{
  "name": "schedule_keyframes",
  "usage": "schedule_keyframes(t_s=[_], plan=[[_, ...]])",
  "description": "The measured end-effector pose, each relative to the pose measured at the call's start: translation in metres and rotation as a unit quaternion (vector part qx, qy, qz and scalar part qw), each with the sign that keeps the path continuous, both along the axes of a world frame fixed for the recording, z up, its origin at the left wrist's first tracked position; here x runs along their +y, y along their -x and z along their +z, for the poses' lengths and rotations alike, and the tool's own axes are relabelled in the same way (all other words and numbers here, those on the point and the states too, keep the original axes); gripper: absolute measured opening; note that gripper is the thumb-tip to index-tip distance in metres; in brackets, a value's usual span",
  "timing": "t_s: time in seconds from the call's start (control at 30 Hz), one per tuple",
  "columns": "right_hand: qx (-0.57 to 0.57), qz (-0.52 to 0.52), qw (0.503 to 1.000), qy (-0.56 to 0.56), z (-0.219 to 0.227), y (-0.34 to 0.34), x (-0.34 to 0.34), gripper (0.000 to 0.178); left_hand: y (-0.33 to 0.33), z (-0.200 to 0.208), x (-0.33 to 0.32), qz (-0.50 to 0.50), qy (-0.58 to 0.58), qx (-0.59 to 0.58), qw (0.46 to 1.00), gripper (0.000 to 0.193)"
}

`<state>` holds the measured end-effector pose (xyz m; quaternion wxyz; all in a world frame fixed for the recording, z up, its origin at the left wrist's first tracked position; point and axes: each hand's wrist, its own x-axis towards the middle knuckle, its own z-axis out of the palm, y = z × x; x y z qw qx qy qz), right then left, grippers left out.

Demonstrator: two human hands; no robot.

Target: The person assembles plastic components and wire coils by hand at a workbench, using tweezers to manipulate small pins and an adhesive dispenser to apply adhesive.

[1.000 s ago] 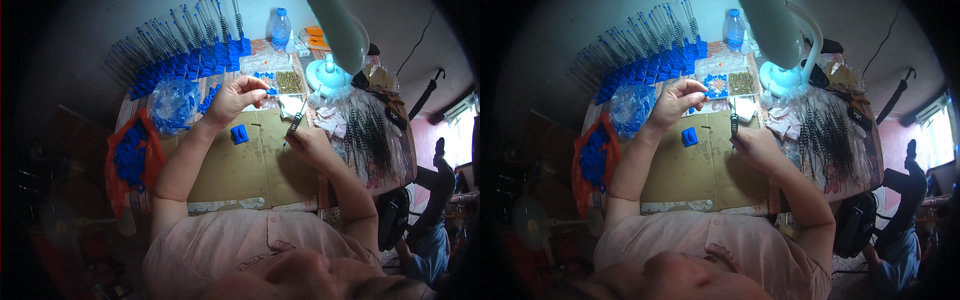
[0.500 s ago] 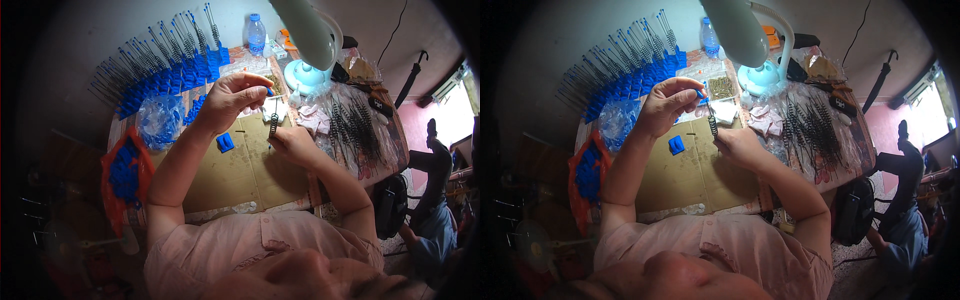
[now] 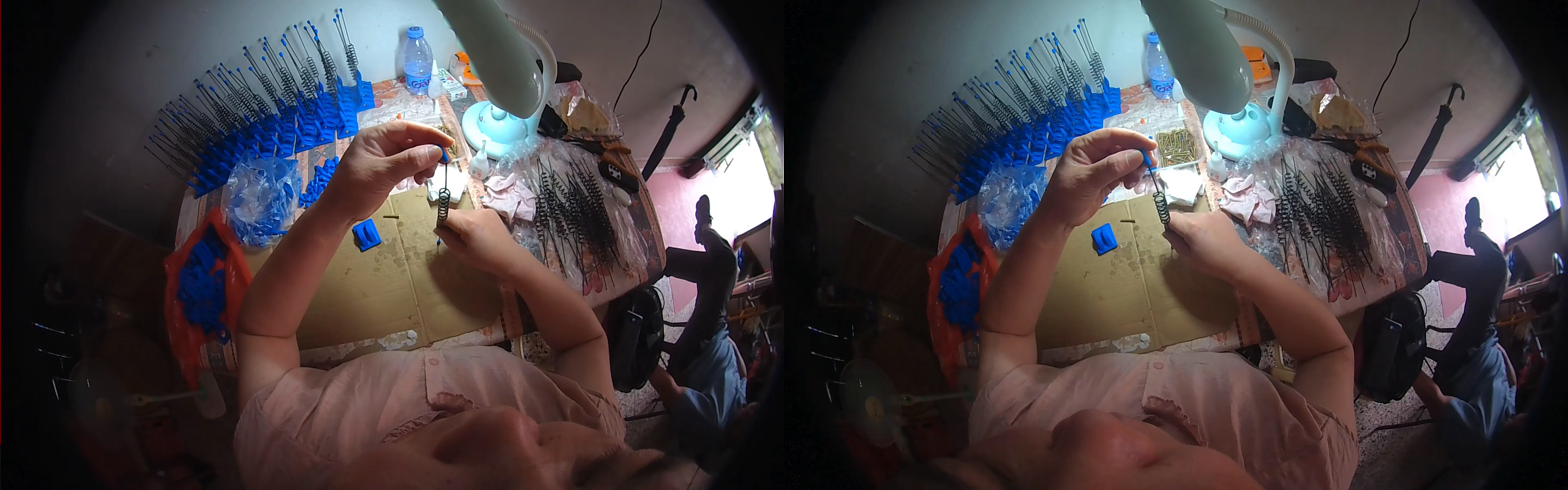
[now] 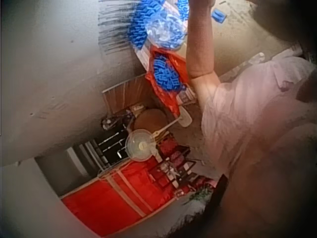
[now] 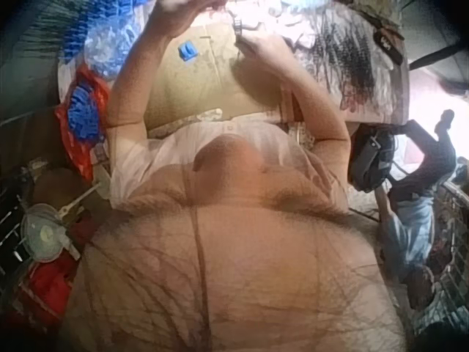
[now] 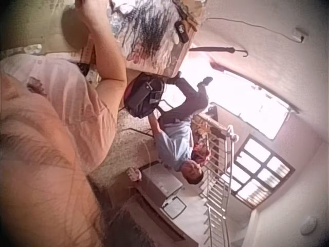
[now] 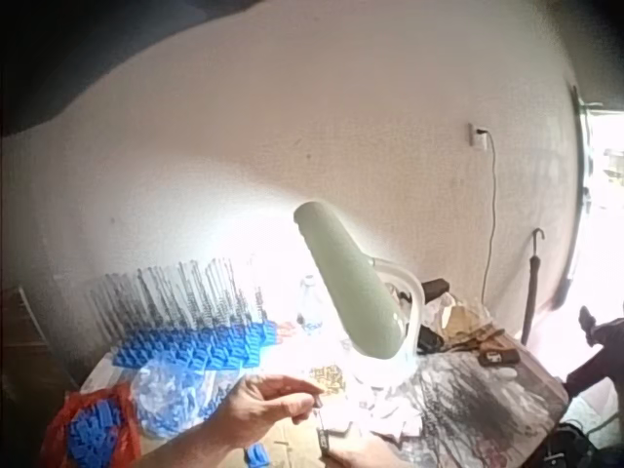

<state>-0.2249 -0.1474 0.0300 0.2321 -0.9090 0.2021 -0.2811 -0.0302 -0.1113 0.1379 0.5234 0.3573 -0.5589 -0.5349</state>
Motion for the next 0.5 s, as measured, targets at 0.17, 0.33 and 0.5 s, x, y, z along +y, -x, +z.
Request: schedule_keyframes(t_s=[0.17, 0.33, 0.5], plan=[[-0.003, 0.001, 1.0, 0.006, 0.0018, -0.0011, -0.0003, 0.008, -0.0015, -0.0003, -0.0006, -0.008, -0.009, 0.02, 1.0, 0.02], [0.004, -0.002, 1.0, -0.001, 0.0001, -0.0011, -0.0011, 0.008, -0.0011, -0.001, -0.0016, -0.015, 0.005, 0.008, 1.0, 0.021], [0.009, -0.004, 1.0, -0.004, 0.0014, -0.0008, 0.0004, 0.008, -0.0015, -0.0002, -0.0004, -0.018, 0.02, -0.001, 1.0, 0.021]])
